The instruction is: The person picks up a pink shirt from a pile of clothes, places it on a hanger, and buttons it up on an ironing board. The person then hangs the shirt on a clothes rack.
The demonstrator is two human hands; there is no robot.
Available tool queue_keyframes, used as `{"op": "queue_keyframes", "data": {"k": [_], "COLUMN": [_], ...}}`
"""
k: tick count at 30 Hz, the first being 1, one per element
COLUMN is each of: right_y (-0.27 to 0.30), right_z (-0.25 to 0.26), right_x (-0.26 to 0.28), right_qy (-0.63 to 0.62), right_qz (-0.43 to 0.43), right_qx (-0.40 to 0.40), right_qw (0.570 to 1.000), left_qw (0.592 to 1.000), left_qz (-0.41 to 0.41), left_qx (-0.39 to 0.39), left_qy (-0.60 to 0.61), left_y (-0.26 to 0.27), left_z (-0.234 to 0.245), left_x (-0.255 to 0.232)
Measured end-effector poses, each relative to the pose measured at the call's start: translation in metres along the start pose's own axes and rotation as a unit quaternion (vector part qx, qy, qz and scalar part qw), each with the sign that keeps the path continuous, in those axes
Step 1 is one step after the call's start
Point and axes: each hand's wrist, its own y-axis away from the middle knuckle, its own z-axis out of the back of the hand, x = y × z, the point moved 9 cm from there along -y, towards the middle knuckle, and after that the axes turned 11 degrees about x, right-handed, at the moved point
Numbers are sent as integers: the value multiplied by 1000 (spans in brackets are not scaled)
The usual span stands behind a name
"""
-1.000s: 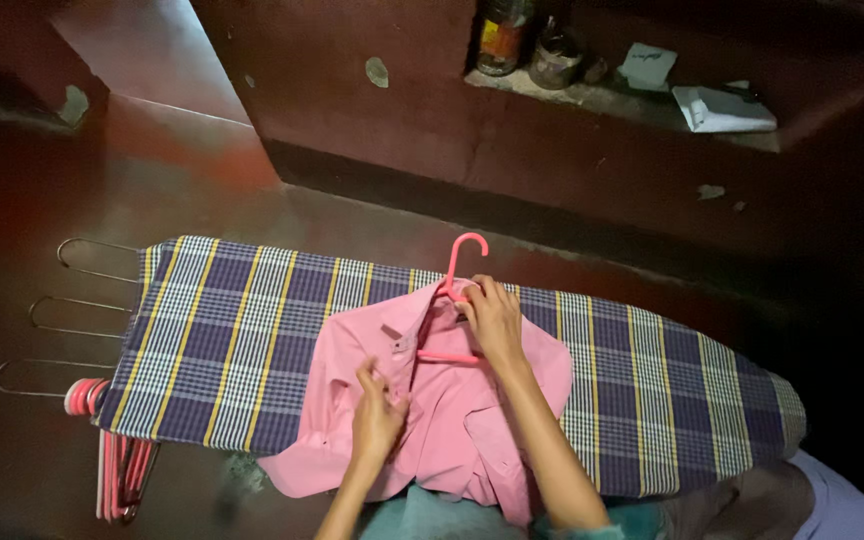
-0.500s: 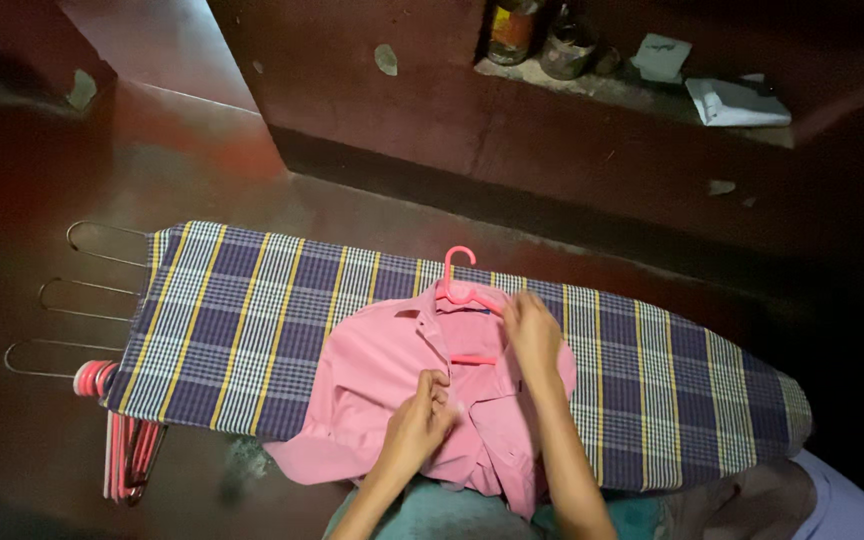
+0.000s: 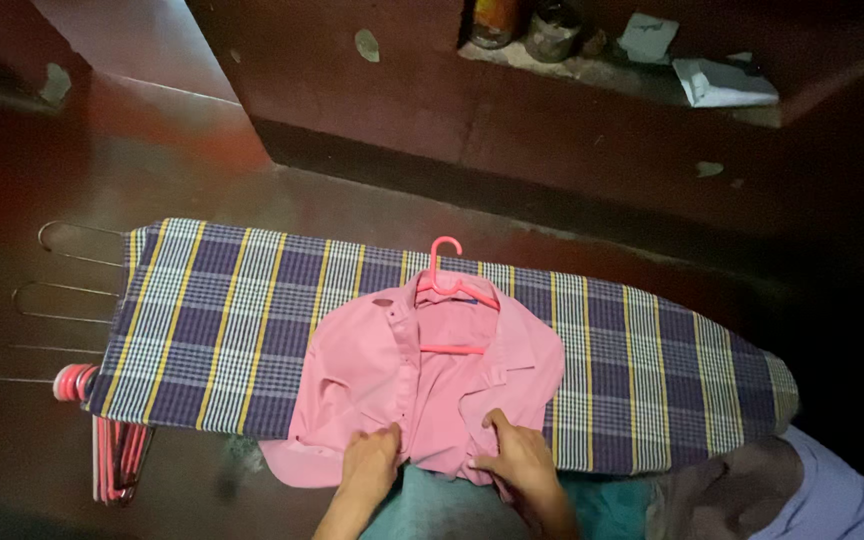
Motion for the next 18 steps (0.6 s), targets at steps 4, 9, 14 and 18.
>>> {"op": "queue_keyframes", "data": {"k": [4,9,14,18], "right_y": [11,26,20,15], "right_z": [7,-4,-59,-9], "right_x": [12,30,5,-31], "right_qy": [-27,-193,-81,-195], "right_qz": [51,99,43,62], "right_qx": [-53,12,154,-132], "right_qw": [997,976,984,970], "left_qw": [981,965,957,982], "left_qz": [-98,-224,-42,20], "left_qx": [108,119,288,164], "left_qy": [130,64,0,88], "left_y": [29,52,33,17], "left_z": [-5,-26,-78,-6], "left_x": [-54,-93,-57,-37]}}
